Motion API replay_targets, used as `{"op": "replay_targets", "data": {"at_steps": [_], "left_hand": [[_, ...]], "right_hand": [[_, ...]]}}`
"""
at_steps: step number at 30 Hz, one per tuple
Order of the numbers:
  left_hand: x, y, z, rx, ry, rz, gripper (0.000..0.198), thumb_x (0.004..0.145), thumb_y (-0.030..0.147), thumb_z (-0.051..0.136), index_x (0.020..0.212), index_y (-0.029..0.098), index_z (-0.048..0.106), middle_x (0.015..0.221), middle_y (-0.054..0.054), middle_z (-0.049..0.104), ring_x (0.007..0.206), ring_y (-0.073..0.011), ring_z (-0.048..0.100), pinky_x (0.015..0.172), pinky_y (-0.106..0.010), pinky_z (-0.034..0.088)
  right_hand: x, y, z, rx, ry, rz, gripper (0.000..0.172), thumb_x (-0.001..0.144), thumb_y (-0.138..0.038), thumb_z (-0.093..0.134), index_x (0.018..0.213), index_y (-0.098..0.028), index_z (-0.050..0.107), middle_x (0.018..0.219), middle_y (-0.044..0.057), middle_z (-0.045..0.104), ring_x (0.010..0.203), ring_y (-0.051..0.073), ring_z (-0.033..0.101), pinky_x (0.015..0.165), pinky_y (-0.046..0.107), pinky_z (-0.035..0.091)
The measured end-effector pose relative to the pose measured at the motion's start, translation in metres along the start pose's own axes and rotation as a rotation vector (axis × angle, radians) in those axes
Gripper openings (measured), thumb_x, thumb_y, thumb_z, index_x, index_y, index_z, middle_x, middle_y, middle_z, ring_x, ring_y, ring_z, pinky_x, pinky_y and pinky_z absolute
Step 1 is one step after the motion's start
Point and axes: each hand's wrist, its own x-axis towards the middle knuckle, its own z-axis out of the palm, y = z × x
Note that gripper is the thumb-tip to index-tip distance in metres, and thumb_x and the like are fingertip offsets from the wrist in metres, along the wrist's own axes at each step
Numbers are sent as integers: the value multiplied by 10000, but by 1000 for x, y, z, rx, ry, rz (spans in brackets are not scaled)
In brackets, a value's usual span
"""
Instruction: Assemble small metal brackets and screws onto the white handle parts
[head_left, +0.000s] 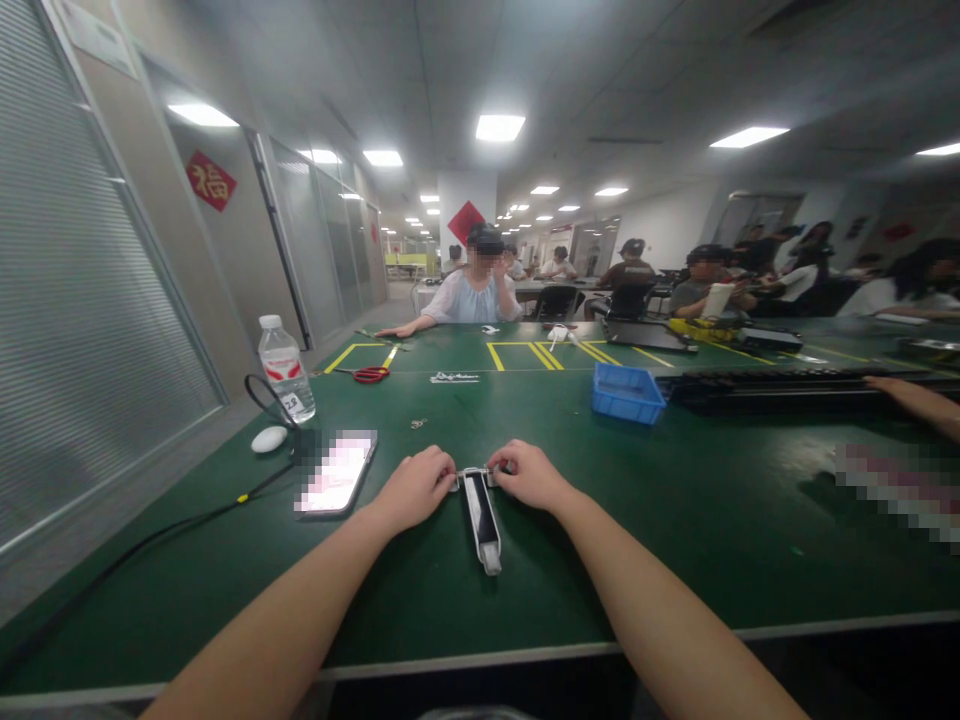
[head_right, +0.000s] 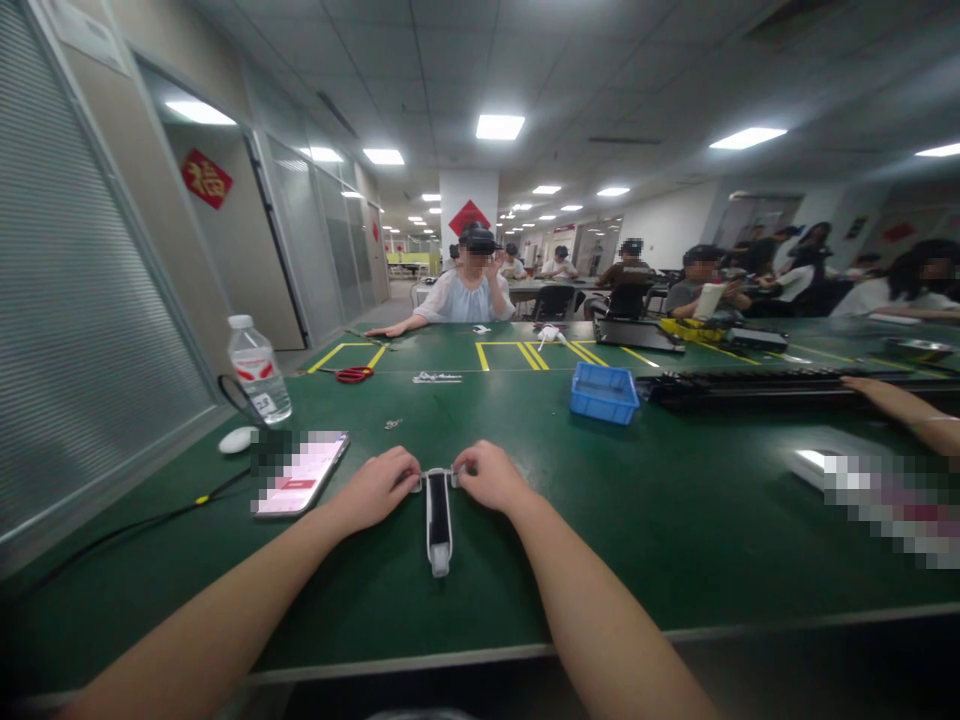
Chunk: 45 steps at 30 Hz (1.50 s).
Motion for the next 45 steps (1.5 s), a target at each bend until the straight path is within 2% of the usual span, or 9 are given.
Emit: {"op": "replay_targets", "data": {"at_steps": [6, 13, 19, 24, 31, 45], "left_hand": [[1, -7, -3, -48, -3, 54, 133, 822, 275, 521, 900, 202, 602, 915, -30, 575, 887, -178, 548, 750, -273, 421], [1, -7, -3, -57, 13, 42, 141, 819, 265, 524, 884, 207, 635, 889, -25, 594, 845, -165, 561, 727, -255, 421], [-1, -4, -5, -52, 20, 13, 148, 812, 262, 536, 894, 204, 645, 905, -30, 605, 875, -171, 563, 741, -255, 422], [-1, -1, -6, -43, 18, 3, 139, 811, 255, 541, 882, 204, 649, 897, -31, 607, 875, -174, 563, 749, -260, 427], [-1, -2, -2, -23, 45, 28, 129, 822, 241, 524, 853, 194, 641, 871, -31, 600, 852, -170, 560, 736, -258, 420], [-2, 1, -1, -16, 38, 21, 124, 823, 232, 510, 865, 189, 618, 893, -34, 590, 877, -173, 559, 748, -269, 418]], "right_hand": [[-1, -1, -4, 3, -33, -65, 175, 707, -152, 618, 851, -189, 709, 796, 23, 536, 667, 101, 479, 673, 232, 403], [-3, -5, -5, 17, -40, -109, 190, 726, -164, 607, 888, -184, 703, 865, 40, 563, 709, 108, 494, 691, 236, 408], [-2, -5, -7, -39, 15, -14, 136, 709, -200, 630, 815, -191, 715, 770, 20, 559, 663, 109, 490, 651, 239, 390], [-2, -2, -5, -18, -27, -76, 145, 707, -188, 633, 828, -191, 712, 777, 21, 566, 649, 104, 492, 645, 235, 395], [-2, 2, 0, -3, -23, -131, 138, 690, -149, 628, 813, -170, 686, 757, 14, 556, 642, 101, 491, 649, 232, 404], [-2, 1, 0, -11, -25, -124, 117, 712, -154, 610, 802, -166, 683, 733, 11, 552, 641, 105, 486, 643, 236, 400]]}}
